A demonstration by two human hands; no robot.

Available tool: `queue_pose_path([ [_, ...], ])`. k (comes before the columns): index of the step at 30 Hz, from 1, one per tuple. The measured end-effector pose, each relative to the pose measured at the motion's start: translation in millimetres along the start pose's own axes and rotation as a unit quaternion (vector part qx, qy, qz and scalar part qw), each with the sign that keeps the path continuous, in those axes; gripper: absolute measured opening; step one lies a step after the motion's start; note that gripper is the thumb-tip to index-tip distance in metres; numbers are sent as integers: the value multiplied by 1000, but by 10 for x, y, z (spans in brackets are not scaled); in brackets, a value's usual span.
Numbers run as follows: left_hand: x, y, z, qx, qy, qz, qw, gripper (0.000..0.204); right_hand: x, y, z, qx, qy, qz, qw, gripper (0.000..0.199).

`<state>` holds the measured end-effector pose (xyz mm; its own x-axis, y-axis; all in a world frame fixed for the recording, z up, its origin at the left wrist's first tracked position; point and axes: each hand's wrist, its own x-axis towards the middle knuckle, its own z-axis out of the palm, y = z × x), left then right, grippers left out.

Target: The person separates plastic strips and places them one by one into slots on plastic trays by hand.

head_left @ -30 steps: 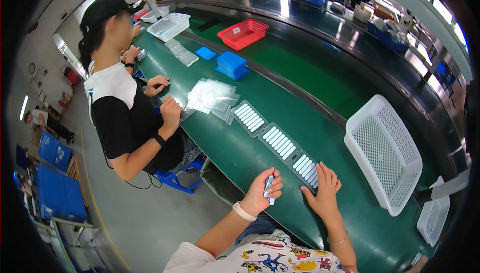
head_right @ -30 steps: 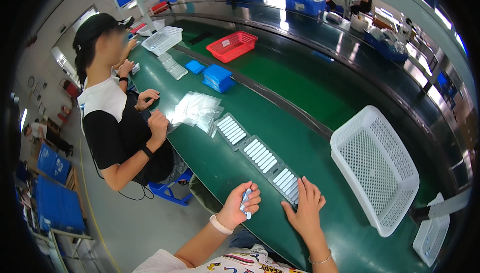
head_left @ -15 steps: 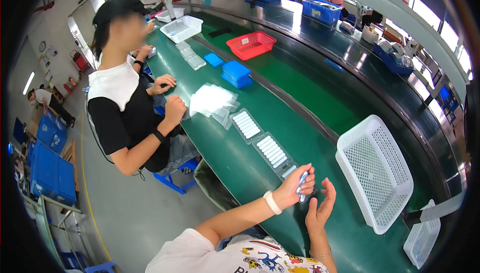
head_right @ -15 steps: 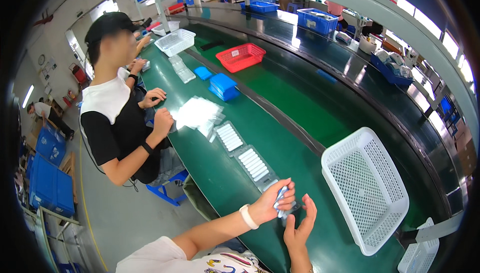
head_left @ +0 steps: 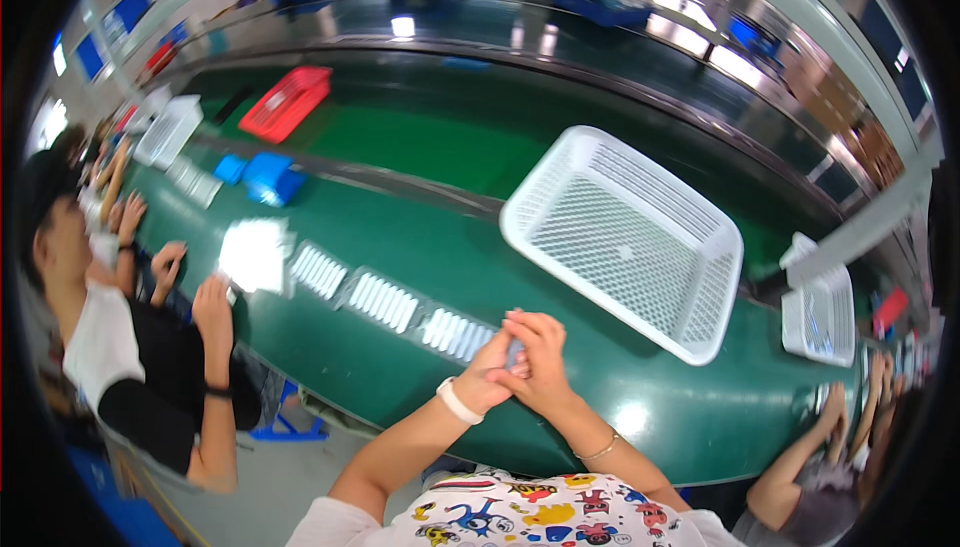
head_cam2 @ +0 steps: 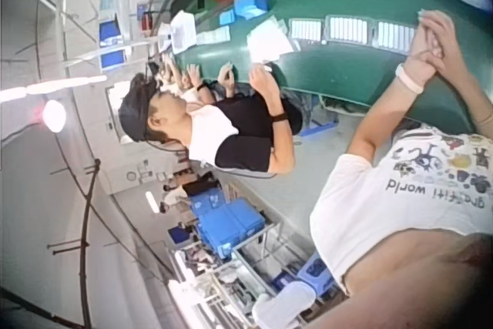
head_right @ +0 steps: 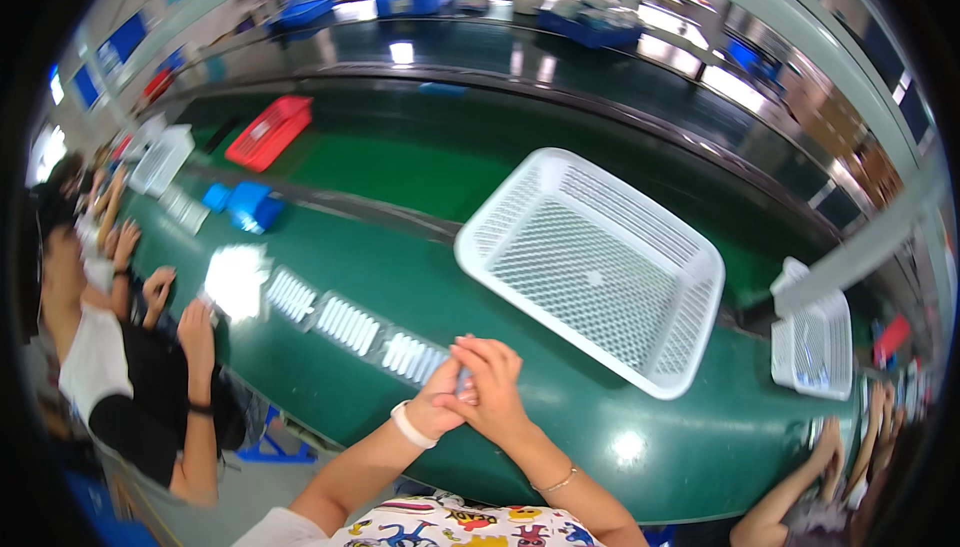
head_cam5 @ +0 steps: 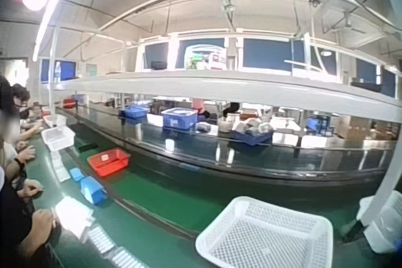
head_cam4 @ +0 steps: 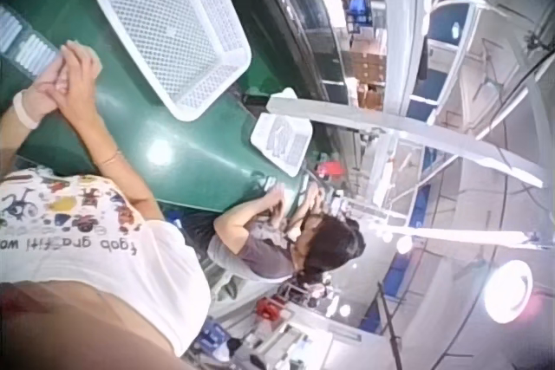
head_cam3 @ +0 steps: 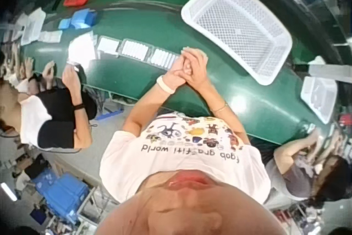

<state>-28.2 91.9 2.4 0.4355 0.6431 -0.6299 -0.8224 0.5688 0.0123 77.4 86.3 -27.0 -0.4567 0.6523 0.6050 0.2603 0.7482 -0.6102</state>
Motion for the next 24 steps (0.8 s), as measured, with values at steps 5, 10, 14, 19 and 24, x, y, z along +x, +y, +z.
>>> queue_pose_path([
  [5, 46, -91, 296, 77, 137, -13, 987, 35, 33, -43, -20, 48, -20, 10, 999, 67],
  [10, 129, -103, 278, 70, 113, -1, 991, 35, -41, 22, -54, 61, -2, 19, 998, 68],
  [14, 89, -101, 136, 75, 84, 19, 993, 36, -47, -13, 11, 76, 7, 9, 997, 70],
  [19, 57, -98, -17, 111, 20, 41, 993, 36, -36, -88, -15, 86, -15, 7, 996, 69],
  [24, 122, -156, -227, 141, -41, 65, 987, 37, -76, -77, -22, 89, -2, 8, 996, 67],
])
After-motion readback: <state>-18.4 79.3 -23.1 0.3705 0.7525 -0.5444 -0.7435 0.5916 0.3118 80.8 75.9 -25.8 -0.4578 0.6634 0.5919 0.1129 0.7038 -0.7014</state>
